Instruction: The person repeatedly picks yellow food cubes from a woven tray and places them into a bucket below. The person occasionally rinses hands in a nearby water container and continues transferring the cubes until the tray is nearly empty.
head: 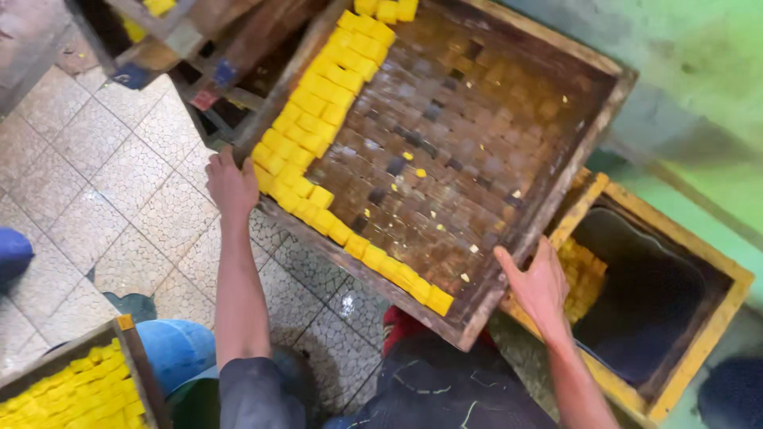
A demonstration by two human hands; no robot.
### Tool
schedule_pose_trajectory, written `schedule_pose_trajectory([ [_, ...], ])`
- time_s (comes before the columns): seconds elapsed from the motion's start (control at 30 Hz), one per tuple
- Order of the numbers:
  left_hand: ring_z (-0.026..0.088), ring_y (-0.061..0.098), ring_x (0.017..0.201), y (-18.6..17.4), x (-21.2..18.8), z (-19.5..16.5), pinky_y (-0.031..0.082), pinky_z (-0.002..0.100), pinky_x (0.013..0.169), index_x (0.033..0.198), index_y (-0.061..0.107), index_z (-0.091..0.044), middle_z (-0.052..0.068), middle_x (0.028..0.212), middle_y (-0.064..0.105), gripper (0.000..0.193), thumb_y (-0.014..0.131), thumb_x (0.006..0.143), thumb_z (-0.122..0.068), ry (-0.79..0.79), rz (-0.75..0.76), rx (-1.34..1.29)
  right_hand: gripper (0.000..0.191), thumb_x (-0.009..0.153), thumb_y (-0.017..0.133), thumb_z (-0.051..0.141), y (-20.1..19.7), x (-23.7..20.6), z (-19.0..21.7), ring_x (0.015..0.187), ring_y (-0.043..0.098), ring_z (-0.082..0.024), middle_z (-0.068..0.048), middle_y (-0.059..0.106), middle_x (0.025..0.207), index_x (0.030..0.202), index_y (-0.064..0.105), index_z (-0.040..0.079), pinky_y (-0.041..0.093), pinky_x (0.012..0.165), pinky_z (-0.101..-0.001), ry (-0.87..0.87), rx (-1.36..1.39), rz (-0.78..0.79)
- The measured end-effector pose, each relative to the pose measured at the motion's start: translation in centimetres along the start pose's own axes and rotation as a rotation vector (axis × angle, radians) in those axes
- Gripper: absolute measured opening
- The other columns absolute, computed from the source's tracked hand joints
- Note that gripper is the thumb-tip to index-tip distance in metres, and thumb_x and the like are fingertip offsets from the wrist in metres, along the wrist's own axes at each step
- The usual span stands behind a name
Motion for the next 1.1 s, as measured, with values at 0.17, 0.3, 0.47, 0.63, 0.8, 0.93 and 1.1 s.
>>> schedule_pose_trajectory([
  [0.17,0.041,0.055,0.121,-1.9,0.7,1.8,0.044,0.063,0.092,0.126,0.064,-0.001,0.021,0.128,0.06,0.045,0.07,0.095,-0.033,-0.081,-0.021,0.096,0.063,0.087,0.076,0.036,1.7,0.5,0.1,0.111,0.067,-0.038,-0.022,0.072,0.119,0.136,0.058,0.001,0.051,0.094,-0.0457,0.122,0.087,0.049],
  [0.3,0.04,0.066,0.104,-2.5,0.4,3.6,0.046,0.061,0.091,0.118,0.07,-0.004,0.022,0.112,0.069,0.052,0.069,0.089,-0.048,-0.032,0.239,0.144,0.059,0.084,0.073,0.013,1.7,2.2,-3.3,0.108,0.069,-0.03,-0.019,0.072,0.118,0.138,0.055,-0.001,0.052,0.096,-0.0413,0.095,0.284,0.042],
  [0.47,0.04,0.069,0.094,-2.4,-9.3,4.9,0.055,0.053,0.079,0.104,0.067,-0.003,0.018,0.103,0.071,0.045,0.06,0.095,-0.047,0.038,0.26,0.152,0.068,0.083,0.07,-0.003,-0.7,3.1,-9.6,0.096,0.065,-0.017,-0.01,0.07,0.118,0.149,0.052,-0.001,0.053,0.085,-0.032,0.131,0.513,0.004],
  [0.63,0.041,0.069,0.087,-2.0,-22.2,5.7,0.055,0.055,0.073,0.097,0.065,-0.006,0.017,0.095,0.069,0.047,0.061,0.091,-0.053,-0.122,0.341,0.182,0.06,0.084,0.071,0.0,-4.7,5.7,-13.0,0.092,0.064,-0.016,-0.011,0.072,0.112,0.143,0.061,-0.003,0.052,0.084,-0.03,0.116,0.42,0.025],
  [0.8,0.04,0.069,0.085,-3.8,-31.6,3.1,0.055,0.055,0.073,0.093,0.066,-0.01,0.013,0.091,0.07,0.045,0.065,0.085,-0.054,-0.372,0.287,0.212,0.059,0.086,0.076,0.005,-5.8,13.1,-11.5,0.081,0.064,-0.029,-0.019,0.073,0.104,0.143,0.065,-0.001,0.05,0.076,-0.0406,0.008,0.115,0.131],
  [0.93,0.041,0.069,0.083,-2.6,-34.8,-0.5,0.054,0.054,0.072,0.089,0.067,-0.008,0.014,0.088,0.071,0.046,0.069,0.084,-0.053,-0.56,0.25,0.146,0.057,0.084,0.072,0.017,-3.8,23.0,-5.6,0.106,0.072,-0.029,-0.022,0.074,0.118,0.14,0.065,0.003,0.053,0.093,-0.0401,-0.346,0.043,0.159],
  [1.1,0.042,0.067,0.078,2.2,-35.6,-7.8,0.052,0.054,0.071,0.086,0.066,-0.006,0.018,0.081,0.069,0.045,0.07,0.085,-0.051,-0.565,0.181,0.085,0.048,0.092,0.072,0.019,0.1,29.7,0.5,0.111,0.065,-0.045,-0.023,0.068,0.123,0.138,0.065,0.007,0.051,0.097,-0.0499,-0.457,-0.109,-0.083],
])
Point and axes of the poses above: each hand's wrist, its own x-axis towards the middle knuckle, its own y-axis out of the palm, z = x × y, the point moved 5 cm from there along x, towards the middle knuckle
